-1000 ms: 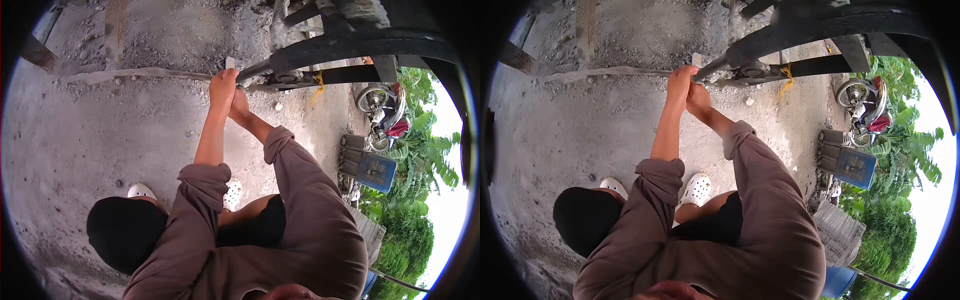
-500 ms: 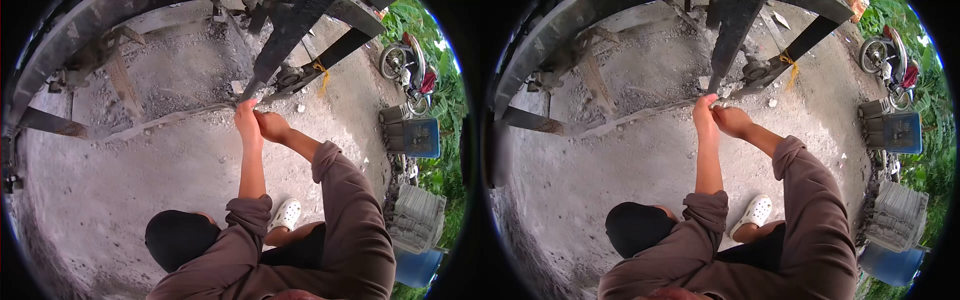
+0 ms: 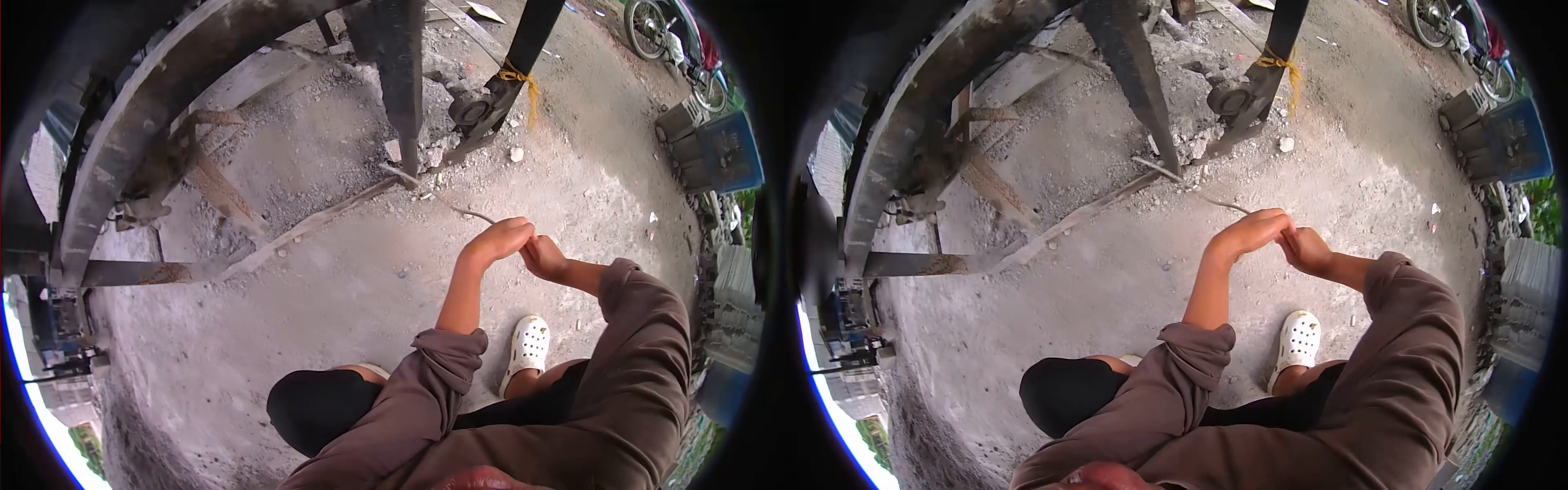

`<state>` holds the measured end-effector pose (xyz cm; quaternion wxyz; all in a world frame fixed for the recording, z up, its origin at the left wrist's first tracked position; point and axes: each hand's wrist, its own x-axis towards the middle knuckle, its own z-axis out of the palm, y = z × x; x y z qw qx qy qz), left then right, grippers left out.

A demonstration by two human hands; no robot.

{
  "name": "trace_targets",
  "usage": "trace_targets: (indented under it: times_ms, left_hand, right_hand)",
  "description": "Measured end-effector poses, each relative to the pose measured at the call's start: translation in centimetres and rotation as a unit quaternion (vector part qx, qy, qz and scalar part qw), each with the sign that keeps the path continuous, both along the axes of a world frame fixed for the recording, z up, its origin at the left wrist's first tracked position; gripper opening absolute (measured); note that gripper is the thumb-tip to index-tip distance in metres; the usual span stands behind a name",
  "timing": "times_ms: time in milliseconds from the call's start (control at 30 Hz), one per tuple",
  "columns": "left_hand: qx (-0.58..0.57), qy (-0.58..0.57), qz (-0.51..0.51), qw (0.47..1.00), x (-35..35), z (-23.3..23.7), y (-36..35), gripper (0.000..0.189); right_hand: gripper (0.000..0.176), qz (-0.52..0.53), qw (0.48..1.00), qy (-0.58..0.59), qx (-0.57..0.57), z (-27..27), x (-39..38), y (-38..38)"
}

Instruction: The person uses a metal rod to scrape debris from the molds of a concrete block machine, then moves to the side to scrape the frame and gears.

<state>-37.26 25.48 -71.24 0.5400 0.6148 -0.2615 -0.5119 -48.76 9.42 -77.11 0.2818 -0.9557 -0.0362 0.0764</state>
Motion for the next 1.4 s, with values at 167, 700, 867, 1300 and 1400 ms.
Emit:
trace_targets:
  times_ms: [167,700,867,1300,1400]
  left_hand:
    - [-0.002,-0.032,-0.011,0.999,-3.1,1.9,-1.7,0.028]
    - [0.055,-0.489,0.271,0.827,-2.5,5.4,-2.8,0.054]
    - [0.088,-0.529,0.284,0.795,-1.3,5.6,-1.9,0.057]
    - [0.077,-0.510,0.247,0.820,-2.8,3.5,-3.0,0.078]
    - [0.076,-0.441,0.269,0.853,-2.3,3.0,-2.5,0.081]
  right_hand:
    - [0.024,-0.086,0.987,-0.028,0.134,1.1,-3.8,0.0]
    - [0.022,-0.201,0.781,-0.203,0.555,3.5,14.0,8.0]
    - [0.030,-0.231,0.754,-0.214,0.576,5.4,15.6,9.1]
    - [0.034,-0.208,0.868,-0.141,0.429,6.8,16.2,5.1]
    - [0.035,-0.136,0.935,-0.079,0.319,5.6,18.5,4.6]
